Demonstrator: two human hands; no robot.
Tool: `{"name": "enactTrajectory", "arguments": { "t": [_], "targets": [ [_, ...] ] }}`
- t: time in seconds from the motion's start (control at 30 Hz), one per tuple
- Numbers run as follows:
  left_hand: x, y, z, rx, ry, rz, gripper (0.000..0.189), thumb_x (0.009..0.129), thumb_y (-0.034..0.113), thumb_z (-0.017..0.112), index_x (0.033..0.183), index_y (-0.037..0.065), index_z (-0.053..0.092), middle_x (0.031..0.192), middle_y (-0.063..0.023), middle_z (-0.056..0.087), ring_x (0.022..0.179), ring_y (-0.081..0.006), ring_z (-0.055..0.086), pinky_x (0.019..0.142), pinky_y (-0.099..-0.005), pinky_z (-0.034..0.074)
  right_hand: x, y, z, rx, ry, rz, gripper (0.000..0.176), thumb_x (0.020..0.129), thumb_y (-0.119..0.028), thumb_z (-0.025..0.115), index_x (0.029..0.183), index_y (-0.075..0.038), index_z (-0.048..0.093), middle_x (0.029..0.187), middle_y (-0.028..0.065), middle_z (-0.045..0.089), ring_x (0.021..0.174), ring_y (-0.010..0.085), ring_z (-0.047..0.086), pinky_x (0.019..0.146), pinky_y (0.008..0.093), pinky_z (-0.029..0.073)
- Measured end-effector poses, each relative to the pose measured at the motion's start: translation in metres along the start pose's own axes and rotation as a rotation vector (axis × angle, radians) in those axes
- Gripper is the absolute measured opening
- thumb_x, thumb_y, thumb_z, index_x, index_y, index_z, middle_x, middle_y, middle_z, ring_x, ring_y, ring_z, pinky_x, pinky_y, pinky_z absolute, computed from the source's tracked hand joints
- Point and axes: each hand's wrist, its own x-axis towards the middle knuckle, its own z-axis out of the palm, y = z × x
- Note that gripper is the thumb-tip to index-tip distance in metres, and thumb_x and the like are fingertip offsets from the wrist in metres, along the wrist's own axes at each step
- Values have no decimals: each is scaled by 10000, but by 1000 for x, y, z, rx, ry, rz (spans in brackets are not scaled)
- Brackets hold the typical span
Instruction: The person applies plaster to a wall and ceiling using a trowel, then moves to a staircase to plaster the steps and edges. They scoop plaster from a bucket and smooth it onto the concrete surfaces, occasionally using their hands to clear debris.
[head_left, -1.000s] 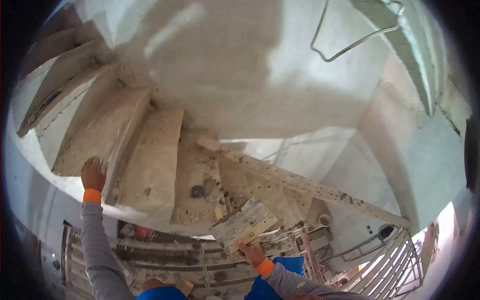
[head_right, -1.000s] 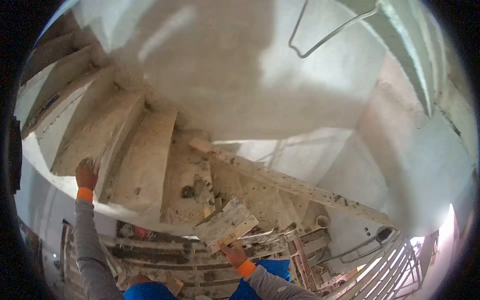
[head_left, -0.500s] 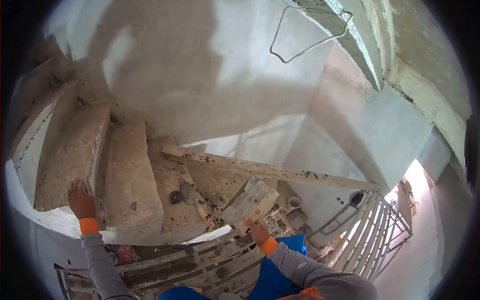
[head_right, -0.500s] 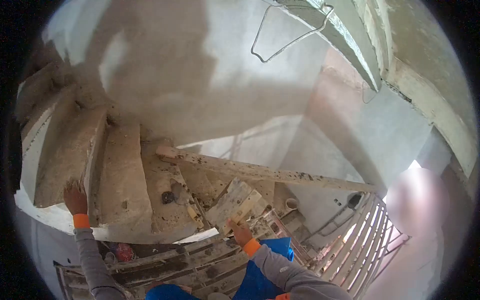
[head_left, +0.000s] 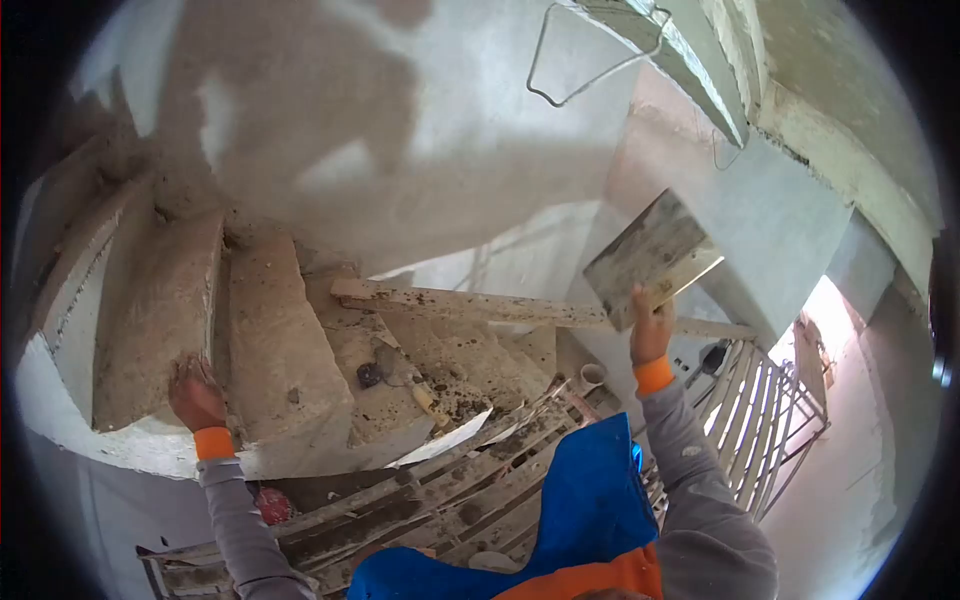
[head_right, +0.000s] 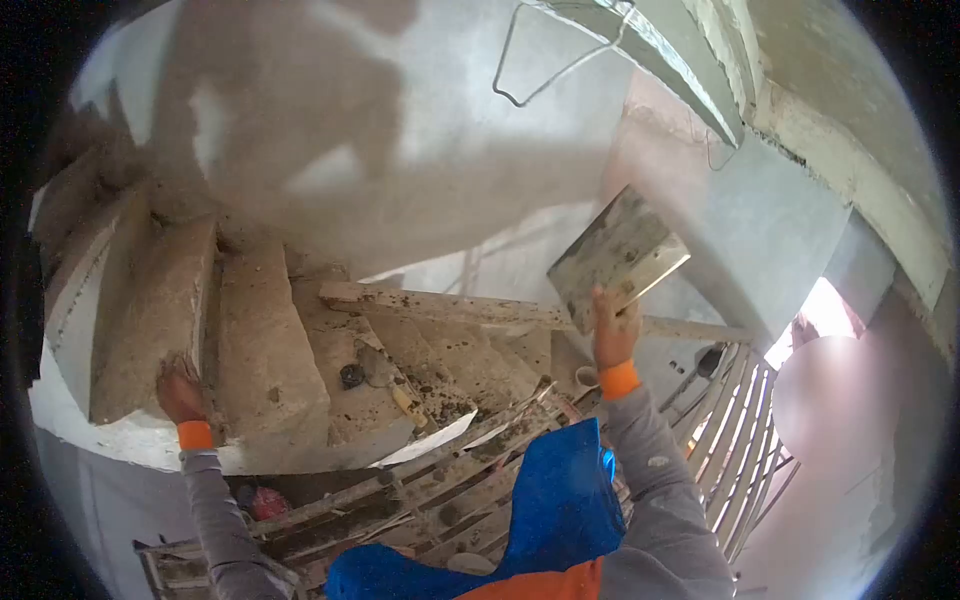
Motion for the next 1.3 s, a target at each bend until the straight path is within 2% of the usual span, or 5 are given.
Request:
{"name": "enactTrajectory", "arguments": {
  "t": [0.1,0.33,0.53,1.03,1.3],
  "targets": [
    [-4,1,-2,10,16,22,268,890,226,507,996,34,661,1105,-130,621,1072,-315,557,930,-393,425,5,16,5,345,-40,121,300,830,-220,664,991,21,585,896,63,605,781,141,559,688,267,460],
    [-3,-3,3,79,-34,28,260,871,226,520,997,43,656,1134,-133,606,1104,-298,536,961,-397,400,35,24,24,228,77,38,342,848,-277,651,985,30,592,938,65,605,826,130,550,730,267,452],
    [3,-2,-11,158,-304,-5,381,811,243,580,1151,71,581,1331,-121,463,1257,-276,402,1047,-417,300,156,27,46,706,231,-31,351,886,-242,588,1060,61,554,963,91,599,888,162,536,780,314,436],
    [21,12,-18,320,-614,-183,538,806,250,596,1309,145,436,1416,-43,349,1311,-269,311,1046,-474,282,411,23,129,1002,581,-23,429,776,-85,676,1145,63,512,1081,140,597,919,233,588,799,347,471],
    [21,4,-12,341,-655,-171,553,808,259,606,1322,160,428,1436,-42,327,1321,-272,301,1049,-483,274,415,-13,170,1129,419,-33,368,779,-153,666,1059,72,581,1087,130,612,907,209,599,802,321,466]
  ]
}}
